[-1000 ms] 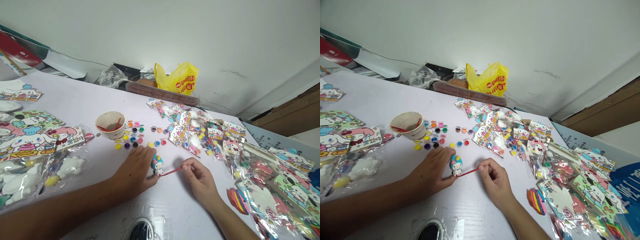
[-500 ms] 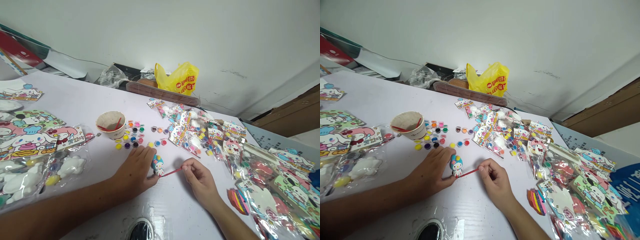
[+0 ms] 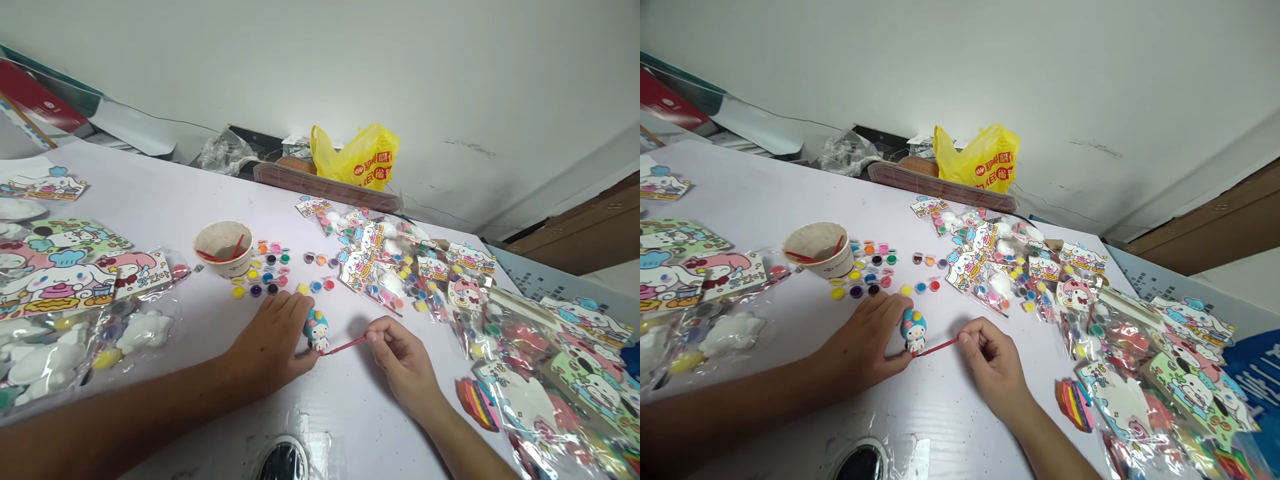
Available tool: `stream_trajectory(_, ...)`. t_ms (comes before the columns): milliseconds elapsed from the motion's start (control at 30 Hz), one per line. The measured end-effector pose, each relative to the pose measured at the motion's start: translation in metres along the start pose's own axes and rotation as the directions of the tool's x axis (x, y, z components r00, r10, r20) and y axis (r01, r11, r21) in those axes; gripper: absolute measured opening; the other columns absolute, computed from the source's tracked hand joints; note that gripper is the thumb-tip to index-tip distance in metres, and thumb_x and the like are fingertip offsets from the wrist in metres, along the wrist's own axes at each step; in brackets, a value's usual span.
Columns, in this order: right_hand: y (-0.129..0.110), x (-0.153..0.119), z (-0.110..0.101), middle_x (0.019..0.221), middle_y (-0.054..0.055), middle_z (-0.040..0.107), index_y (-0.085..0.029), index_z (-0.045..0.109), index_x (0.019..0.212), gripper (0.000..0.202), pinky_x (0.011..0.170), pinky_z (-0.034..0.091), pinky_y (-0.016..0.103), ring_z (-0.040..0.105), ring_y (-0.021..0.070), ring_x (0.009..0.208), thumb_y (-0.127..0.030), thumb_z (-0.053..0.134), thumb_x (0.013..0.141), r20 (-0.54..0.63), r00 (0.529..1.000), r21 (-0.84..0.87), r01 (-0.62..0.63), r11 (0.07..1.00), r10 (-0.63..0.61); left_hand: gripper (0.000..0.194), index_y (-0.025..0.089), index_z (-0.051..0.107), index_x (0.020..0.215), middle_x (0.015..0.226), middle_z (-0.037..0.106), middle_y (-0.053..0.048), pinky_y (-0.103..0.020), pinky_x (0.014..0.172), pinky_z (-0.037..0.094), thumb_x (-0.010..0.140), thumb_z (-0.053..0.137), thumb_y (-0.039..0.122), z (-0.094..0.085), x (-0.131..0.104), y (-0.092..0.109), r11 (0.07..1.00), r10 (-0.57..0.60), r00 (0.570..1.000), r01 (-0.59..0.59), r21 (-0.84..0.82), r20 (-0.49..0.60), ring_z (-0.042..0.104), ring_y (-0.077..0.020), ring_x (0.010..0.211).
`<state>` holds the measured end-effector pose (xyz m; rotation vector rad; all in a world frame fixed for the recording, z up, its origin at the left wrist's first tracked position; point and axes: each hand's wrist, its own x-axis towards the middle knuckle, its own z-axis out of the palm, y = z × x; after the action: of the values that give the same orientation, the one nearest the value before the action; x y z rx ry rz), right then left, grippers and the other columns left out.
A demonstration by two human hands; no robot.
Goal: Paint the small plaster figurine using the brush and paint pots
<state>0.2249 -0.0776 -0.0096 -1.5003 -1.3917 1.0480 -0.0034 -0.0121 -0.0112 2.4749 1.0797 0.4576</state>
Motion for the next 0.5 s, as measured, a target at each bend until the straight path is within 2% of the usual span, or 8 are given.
stream_trajectory(267,0.0005,0.0002,0.0001,0.060,-0.006,0.033,-0.020,0.054,0.079,0.031,0.051,0.025,0.026,0.029,0.0121,0.054,-0.045,0.051,0.097,-0.003,1.000,0.007,0.007,1.000,-0.007,0.048,0.016,0.043,0.117,0.109,0.057,-0.008,-0.040,0.087,0.039,0.075,0.066,0.021,0.0007,0.0005,-0.0002,0.999,0.024,0.999,-0.024,0.021,-0.024,0.048,-0.0275,0.100)
stream_trajectory(500,0.0020,-0.0002,-0.0001,0.059,-0.006,0.032,-0.020,0.054,0.078,0.031,0.051,0.025,0.026,0.029,0.0122,0.054,-0.045,0.052,0.097,-0.009,1.000,-0.012,0.004,1.000,-0.004,0.049,0.018,0.042,0.117,0.108,0.057,-0.007,-0.039,0.086,0.039,0.074,0.066,0.021,0.0049,0.0001,-0.0031,0.999,0.050,0.996,-0.048,0.020,-0.079,0.050,-0.0273,0.099)
